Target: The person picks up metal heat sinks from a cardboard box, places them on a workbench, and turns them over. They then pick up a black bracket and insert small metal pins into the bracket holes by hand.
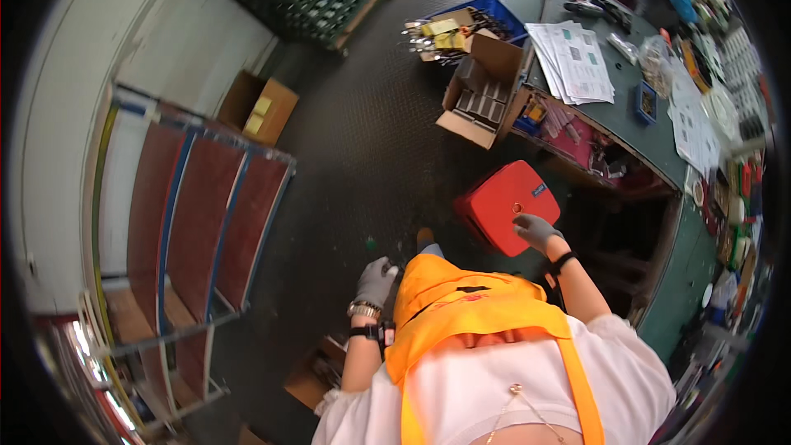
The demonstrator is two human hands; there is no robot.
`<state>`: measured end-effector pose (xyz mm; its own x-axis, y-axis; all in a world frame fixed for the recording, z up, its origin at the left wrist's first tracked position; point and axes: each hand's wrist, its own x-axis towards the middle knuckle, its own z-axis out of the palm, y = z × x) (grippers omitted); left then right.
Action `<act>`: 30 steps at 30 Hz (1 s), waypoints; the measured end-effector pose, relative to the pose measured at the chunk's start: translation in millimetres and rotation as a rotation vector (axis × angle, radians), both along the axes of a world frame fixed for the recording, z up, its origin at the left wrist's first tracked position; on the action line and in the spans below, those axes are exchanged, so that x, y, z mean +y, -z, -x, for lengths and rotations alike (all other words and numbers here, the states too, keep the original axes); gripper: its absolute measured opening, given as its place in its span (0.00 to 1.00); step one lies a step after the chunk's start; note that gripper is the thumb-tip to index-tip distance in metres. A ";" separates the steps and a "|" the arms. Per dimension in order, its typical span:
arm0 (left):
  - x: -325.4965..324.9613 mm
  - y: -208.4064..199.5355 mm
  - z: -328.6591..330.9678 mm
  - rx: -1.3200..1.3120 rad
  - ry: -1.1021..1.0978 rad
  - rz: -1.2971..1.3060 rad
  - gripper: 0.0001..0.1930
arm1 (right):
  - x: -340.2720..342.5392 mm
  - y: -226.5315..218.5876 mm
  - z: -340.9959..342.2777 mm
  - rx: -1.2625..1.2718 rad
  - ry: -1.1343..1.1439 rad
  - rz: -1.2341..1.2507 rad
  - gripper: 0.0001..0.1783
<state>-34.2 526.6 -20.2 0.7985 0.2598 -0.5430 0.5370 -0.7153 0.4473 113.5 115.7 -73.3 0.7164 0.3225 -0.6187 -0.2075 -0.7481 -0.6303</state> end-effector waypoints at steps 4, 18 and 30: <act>95.0 -5.7 -32.7 -0.025 0.032 -0.085 0.25 | 88.2 0.5 -70.0 -0.079 -0.059 0.041 0.23; 156.2 10.9 -363.6 -0.118 0.145 0.403 0.25 | 166.9 43.6 -350.0 0.023 0.396 -0.090 0.35; 129.1 105.6 -617.9 0.261 0.228 0.520 0.24 | 164.4 169.8 -547.3 0.344 0.665 0.332 0.57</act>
<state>583.7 655.7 -125.8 0.6267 -0.2524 -0.7373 0.5346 -0.5491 0.6424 660.7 280.1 -243.1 0.4460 -0.3415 -0.8273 -0.8149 -0.5372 -0.2176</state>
